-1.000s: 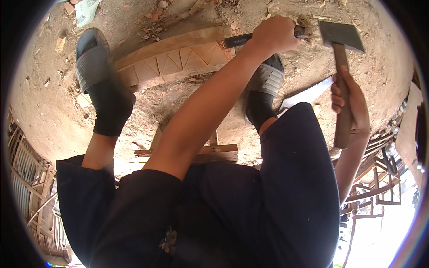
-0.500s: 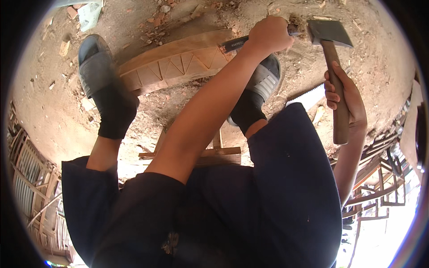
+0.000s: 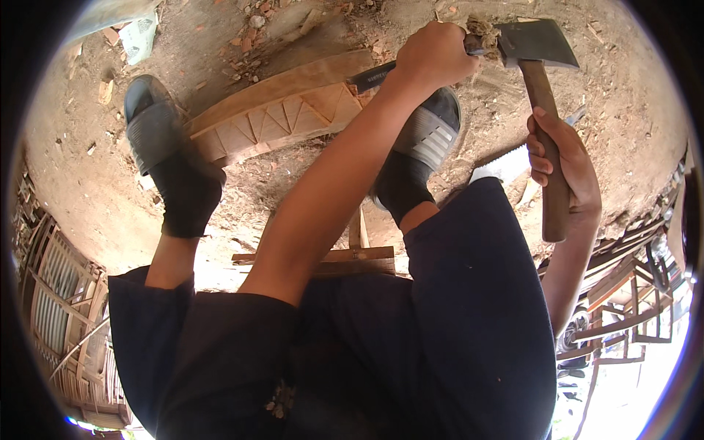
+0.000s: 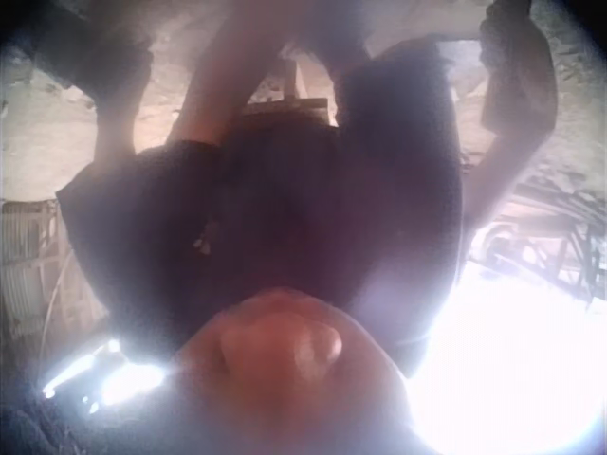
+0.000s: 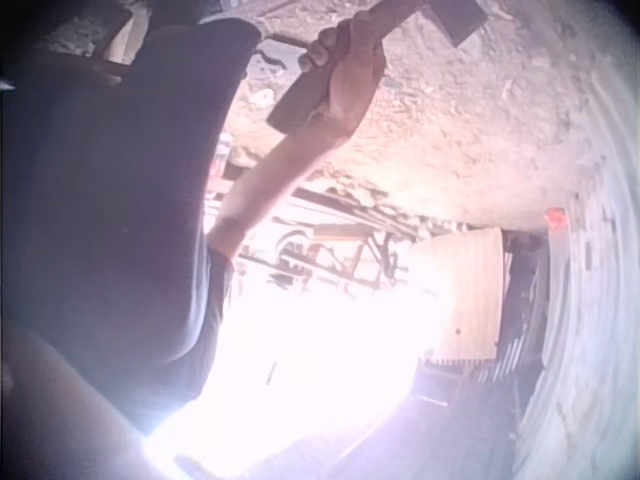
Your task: The person sits on the ground and carves a rectangular wooden block using a chisel and hammer. They repeatedly strike the chisel to remove wood shavings and periodically clear debris from the carved area.
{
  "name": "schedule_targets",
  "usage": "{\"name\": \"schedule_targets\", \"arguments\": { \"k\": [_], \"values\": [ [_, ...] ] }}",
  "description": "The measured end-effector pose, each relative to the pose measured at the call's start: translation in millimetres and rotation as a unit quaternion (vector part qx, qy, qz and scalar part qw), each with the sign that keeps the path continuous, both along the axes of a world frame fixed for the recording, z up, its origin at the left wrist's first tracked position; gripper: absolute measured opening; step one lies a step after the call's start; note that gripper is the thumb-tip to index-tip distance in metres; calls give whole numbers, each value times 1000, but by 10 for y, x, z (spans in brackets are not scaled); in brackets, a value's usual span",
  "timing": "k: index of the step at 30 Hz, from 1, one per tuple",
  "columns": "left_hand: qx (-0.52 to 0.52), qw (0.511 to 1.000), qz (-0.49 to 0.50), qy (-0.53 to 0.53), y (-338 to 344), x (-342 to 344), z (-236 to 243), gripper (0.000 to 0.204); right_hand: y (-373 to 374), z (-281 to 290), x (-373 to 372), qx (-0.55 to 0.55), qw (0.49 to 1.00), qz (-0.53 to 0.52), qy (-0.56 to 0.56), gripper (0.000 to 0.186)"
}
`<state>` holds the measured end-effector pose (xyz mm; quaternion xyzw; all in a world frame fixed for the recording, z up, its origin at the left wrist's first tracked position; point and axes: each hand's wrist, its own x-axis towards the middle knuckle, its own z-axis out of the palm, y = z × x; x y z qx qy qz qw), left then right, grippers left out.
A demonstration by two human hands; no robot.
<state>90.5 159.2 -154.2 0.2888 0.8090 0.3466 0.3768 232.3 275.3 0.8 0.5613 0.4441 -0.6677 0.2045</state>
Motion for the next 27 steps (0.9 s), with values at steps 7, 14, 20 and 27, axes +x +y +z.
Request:
{"name": "schedule_targets", "arguments": {
  "k": [7, 14, 20, 27],
  "values": [
    [118, 991, 49, -49, 85, 10, 601, 23, -118, -277, 372, -53, 974, -213, 58, 24],
    [134, 989, 60, 18, 152, 311, 688, 25, -240, -461, 835, -82, 958, -275, 24, 22],
    [124, 990, 60, 11, -31, 463, 494, 24, -445, -423, 958, -122, 930, -348, 6, 19],
    [118, 992, 26, 19, -89, 430, 534, 24, -473, -322, 835, -96, 926, -364, -10, 20]
  ]
}}
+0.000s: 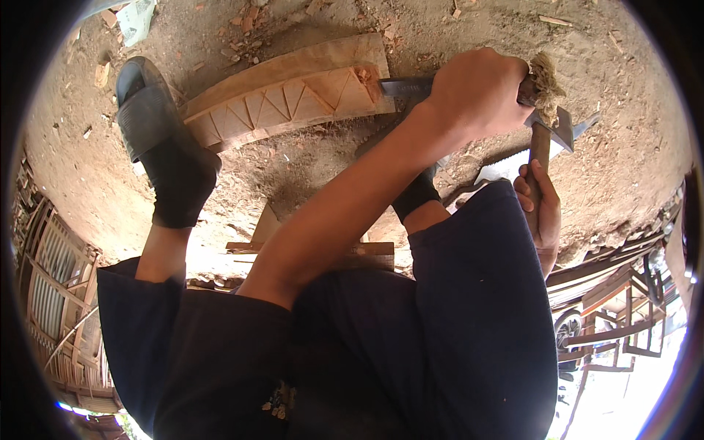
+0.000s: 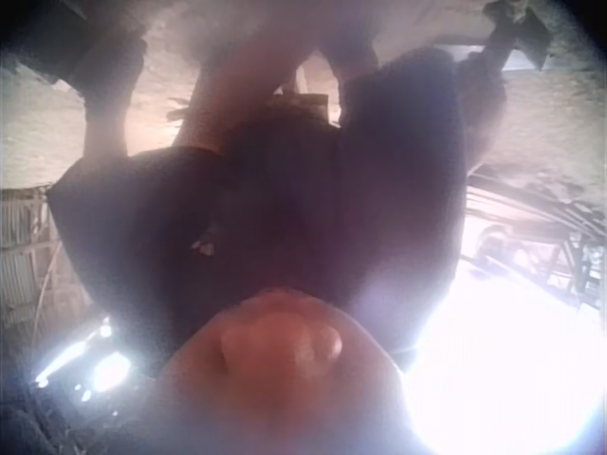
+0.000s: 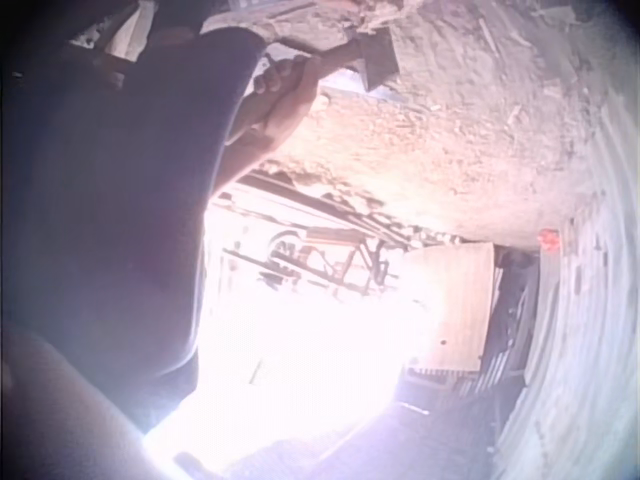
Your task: The person sits on the ground and carves a rectangular wooden block using a chisel and hammer. They repeatedly strike the chisel to remove wood shavings and periodically clear debris from the carved area.
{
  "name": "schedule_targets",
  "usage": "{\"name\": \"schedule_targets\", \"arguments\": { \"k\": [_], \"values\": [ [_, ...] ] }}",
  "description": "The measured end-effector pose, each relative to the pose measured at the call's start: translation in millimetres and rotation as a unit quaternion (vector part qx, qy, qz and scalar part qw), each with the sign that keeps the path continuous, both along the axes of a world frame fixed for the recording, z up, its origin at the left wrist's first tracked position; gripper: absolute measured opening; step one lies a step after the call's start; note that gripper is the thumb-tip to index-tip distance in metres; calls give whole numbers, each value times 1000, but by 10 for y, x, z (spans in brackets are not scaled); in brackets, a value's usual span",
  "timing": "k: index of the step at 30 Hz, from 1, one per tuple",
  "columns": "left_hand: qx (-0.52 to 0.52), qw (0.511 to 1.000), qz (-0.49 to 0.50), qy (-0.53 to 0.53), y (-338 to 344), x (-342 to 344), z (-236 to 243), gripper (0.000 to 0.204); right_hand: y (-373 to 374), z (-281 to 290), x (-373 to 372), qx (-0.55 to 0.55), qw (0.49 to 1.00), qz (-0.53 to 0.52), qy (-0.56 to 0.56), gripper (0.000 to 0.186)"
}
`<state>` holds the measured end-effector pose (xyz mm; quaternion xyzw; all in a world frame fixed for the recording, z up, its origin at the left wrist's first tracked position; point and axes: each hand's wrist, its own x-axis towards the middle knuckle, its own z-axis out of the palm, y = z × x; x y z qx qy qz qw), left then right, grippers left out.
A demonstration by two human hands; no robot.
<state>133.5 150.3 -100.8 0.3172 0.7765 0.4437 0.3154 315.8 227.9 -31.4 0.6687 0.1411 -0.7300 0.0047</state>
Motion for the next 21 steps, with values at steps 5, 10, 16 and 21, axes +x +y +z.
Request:
{"name": "schedule_targets", "arguments": {
  "k": [5, 10, 16, 21],
  "values": [
    [-21, 999, -43, 4, -4, -58, -18, 26, 54, 79, 29, 29, 997, 66, 12, 23],
    [-19, 995, -90, -42, -61, -97, 16, 32, 30, 337, -53, 69, 996, 53, 5, 27],
    [6, 994, -96, -43, -48, -156, 49, 33, 123, 785, -179, 203, 973, 113, 9, 24],
    [-15, 994, -105, -39, -71, -135, -2, 35, 42, 901, -284, 276, 954, 114, 20, 29]
  ]
}}
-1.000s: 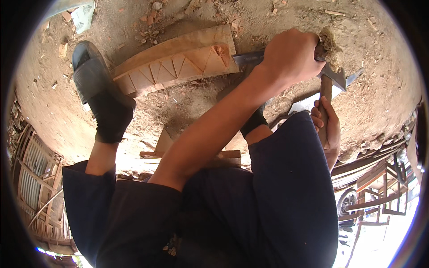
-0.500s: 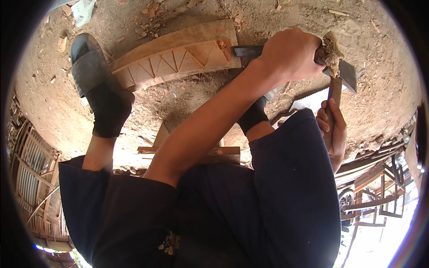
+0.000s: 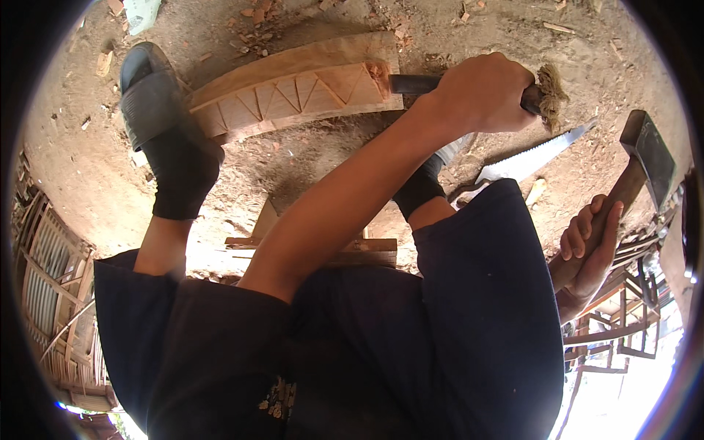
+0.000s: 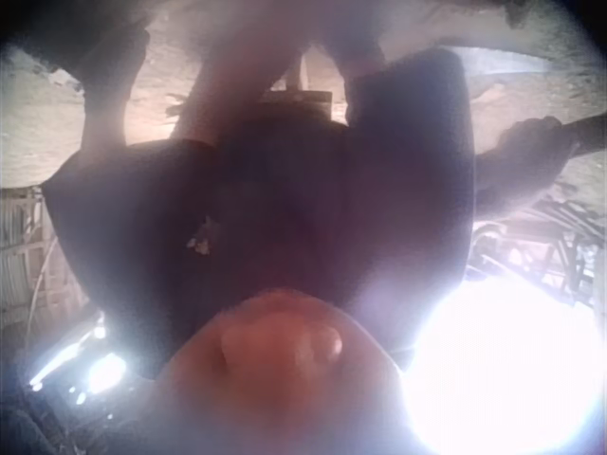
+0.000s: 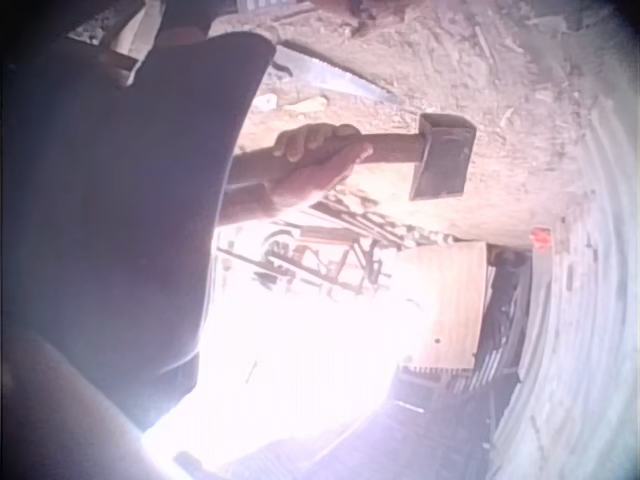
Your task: The person sits on the ground and carves a rectangular wooden block using a chisel and hammer. They repeatedly strike the chisel to remove wood shavings and periodically clear debris from the carved area.
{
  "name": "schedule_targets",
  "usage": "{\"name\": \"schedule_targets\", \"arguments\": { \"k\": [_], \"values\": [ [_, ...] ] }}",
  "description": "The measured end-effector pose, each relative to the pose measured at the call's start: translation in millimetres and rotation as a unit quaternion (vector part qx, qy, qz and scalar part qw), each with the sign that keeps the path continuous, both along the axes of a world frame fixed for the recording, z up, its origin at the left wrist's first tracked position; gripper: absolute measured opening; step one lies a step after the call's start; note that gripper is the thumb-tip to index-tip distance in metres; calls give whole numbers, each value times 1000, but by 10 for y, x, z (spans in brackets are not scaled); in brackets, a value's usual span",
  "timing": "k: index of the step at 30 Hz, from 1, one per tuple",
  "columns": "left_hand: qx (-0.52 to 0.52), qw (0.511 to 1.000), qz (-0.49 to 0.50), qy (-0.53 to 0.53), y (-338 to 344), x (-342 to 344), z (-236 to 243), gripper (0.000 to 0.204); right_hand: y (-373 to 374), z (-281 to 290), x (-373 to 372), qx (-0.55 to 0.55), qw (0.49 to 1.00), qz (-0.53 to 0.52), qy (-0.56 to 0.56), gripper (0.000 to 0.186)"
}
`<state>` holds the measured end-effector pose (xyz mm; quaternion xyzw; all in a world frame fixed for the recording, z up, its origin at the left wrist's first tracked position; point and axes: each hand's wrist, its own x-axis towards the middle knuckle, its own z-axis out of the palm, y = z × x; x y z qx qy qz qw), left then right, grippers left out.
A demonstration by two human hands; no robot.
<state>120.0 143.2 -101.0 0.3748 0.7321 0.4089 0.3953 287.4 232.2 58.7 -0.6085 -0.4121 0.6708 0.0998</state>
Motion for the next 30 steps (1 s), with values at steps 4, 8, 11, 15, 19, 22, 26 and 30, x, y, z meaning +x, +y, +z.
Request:
{"name": "schedule_targets", "arguments": {
  "k": [4, 8, 11, 15, 19, 22, 26, 30],
  "values": [
    [-7, 1000, -4, -22, -54, -6, 95, 32, -169, 0, 82, -11, 1000, -3, 27, 31],
    [0, 1000, -15, -26, -72, 56, 93, 29, -373, -30, -155, -29, 999, 0, -23, 31],
    [10, 1000, -23, -2, -59, 98, 18, 28, -338, -140, -143, -63, 998, -4, -14, 30],
    [-16, 998, -51, 11, 23, 130, 9, 28, -249, -245, -95, -103, 993, -50, -8, 30],
    [-4, 999, -5, 47, 68, 192, -120, 26, -122, -468, 212, -130, 991, -39, 9, 32],
    [-76, 996, -41, 9, 119, 157, -32, 30, -109, -591, 329, -153, 987, -41, 22, 33],
    [-24, 997, -47, 55, 111, 277, -165, 26, -119, -716, 393, -181, 982, -59, 16, 35],
    [-25, 997, -27, 74, 116, 323, -264, 27, -162, -791, 353, -179, 983, -42, -8, 36]
  ]
}}
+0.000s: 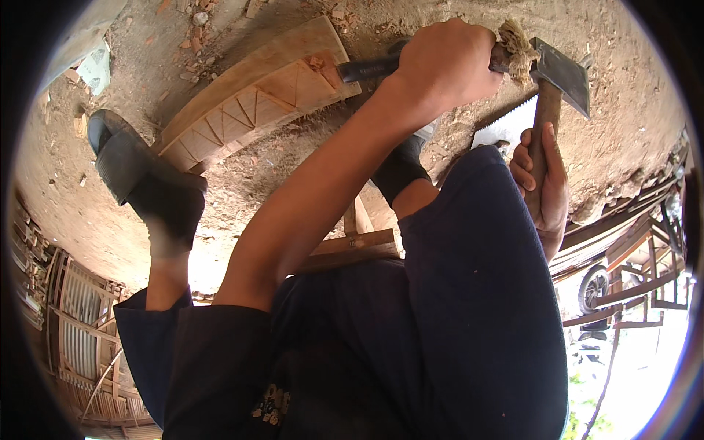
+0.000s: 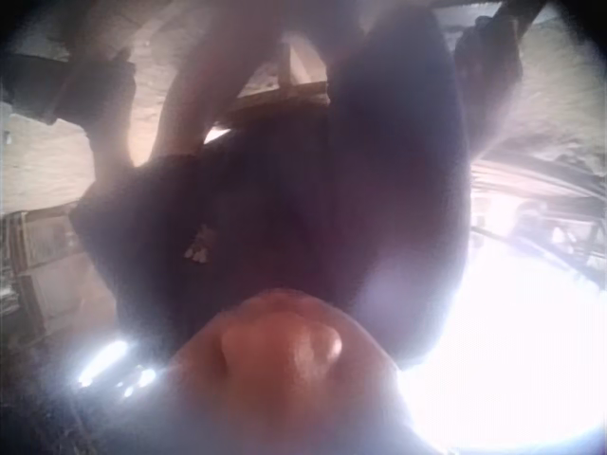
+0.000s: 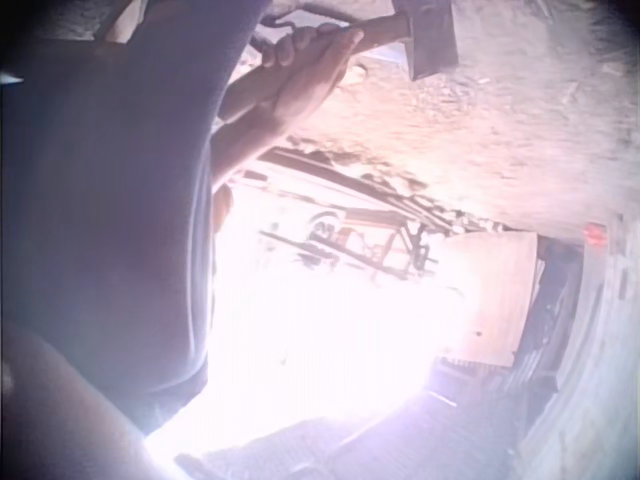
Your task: The person sits on the ground and carves a rectangular wooden block using a chisel and hammer. They repeatedly strike the chisel to remove wood shavings and periodically clear debris from the carved area.
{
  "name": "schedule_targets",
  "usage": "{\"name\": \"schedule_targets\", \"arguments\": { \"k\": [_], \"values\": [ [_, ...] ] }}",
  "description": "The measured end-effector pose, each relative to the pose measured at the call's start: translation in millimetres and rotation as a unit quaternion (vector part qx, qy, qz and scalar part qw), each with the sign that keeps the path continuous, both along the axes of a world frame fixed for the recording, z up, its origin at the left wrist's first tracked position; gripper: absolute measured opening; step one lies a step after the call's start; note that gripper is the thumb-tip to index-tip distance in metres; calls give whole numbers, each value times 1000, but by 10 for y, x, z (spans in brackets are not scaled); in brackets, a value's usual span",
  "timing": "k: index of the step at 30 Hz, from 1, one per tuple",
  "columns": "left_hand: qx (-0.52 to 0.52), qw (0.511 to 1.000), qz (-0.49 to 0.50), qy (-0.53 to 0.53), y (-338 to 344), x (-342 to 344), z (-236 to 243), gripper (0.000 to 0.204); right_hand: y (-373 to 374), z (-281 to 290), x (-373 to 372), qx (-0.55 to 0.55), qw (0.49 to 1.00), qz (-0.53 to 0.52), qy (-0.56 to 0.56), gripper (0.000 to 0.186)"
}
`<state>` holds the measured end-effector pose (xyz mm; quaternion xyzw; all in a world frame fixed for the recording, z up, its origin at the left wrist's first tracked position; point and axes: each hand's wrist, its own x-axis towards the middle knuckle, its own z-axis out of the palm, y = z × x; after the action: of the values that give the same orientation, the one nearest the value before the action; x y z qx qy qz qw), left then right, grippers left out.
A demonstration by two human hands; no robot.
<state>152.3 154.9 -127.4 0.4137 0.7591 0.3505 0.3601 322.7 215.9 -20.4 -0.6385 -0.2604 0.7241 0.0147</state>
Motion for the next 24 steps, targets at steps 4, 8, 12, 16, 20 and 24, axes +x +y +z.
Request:
{"name": "schedule_targets", "arguments": {
  "k": [4, 8, 12, 16, 20, 24],
  "values": [
    [-3, 1000, 5, -7, 3, -4, 35, 27, -1, -50, 20, -7, 1000, -4, 11, 36],
    [-20, 1000, -6, 13, 8, 24, -5, 27, 16, -105, 34, -18, 1000, -5, 11, 36],
    [-32, 999, -19, 17, 2, 36, -32, 28, 19, -121, 20, -26, 1000, -7, 10, 36],
    [-45, 998, -28, 16, 16, 72, -77, 27, 96, -94, 31, -4, 1000, 7, -12, 36],
    [-70, 997, -42, 14, 79, 59, -122, 26, 304, -69, 97, 48, 998, -24, 30, 27],
    [-66, 997, -43, 24, 75, 93, -168, 25, 291, -116, 108, 49, 998, 14, 41, 14]
  ]
}}
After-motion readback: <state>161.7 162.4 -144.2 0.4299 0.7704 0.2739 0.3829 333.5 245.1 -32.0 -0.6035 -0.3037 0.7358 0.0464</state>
